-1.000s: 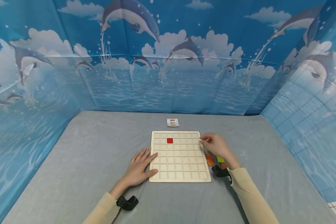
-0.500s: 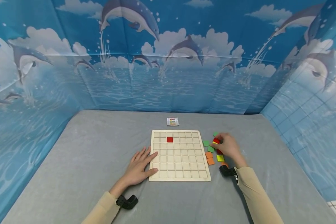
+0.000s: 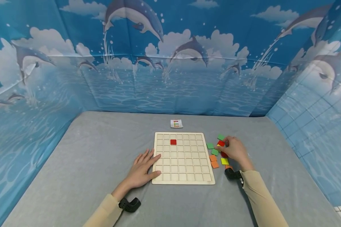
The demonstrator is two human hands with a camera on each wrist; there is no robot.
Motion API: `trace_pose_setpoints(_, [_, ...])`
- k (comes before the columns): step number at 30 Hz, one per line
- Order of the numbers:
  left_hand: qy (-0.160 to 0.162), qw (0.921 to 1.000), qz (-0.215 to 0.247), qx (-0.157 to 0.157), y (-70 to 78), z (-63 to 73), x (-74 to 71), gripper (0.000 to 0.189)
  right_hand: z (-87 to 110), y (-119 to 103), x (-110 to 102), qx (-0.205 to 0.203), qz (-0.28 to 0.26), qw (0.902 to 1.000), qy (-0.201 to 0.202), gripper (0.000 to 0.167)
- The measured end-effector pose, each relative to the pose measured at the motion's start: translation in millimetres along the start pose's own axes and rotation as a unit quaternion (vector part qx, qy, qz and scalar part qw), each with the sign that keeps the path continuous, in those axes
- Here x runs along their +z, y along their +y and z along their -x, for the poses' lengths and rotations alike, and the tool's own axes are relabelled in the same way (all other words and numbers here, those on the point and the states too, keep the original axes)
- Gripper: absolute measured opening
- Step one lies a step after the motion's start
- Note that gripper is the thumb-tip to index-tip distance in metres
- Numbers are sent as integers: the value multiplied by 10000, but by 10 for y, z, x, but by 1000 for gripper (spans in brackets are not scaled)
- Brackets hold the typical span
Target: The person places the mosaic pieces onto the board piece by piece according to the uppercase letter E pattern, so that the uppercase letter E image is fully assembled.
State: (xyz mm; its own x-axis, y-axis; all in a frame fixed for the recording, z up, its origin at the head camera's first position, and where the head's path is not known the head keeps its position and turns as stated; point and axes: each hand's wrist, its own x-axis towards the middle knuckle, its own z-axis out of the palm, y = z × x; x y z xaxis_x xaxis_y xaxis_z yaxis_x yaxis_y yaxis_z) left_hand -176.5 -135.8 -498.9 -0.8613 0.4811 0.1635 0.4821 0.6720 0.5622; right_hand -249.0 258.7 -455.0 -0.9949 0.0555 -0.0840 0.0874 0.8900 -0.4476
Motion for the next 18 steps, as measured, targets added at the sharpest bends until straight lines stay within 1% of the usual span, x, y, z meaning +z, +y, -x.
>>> trace_pose_setpoints(4, [-100,9999,-22,-63,7,0,-15,64,-8,3,-8,174,-132,9998,-12,40])
trace_pose_setpoints(7, [-118,9999,-52,-68,2,2,-17,64,-6,16,-10,222,-246,9994,72,37])
trace_pose_setpoints(13, [-143,9998,-112,-83,-2,0,-18,64,-3,51,3,-85,-288,9989,368,30])
trace_pose_setpoints(18, [-160,9999,-17,-53,15,1,-26,64,3,58,0,-217,-227,9988,370,26])
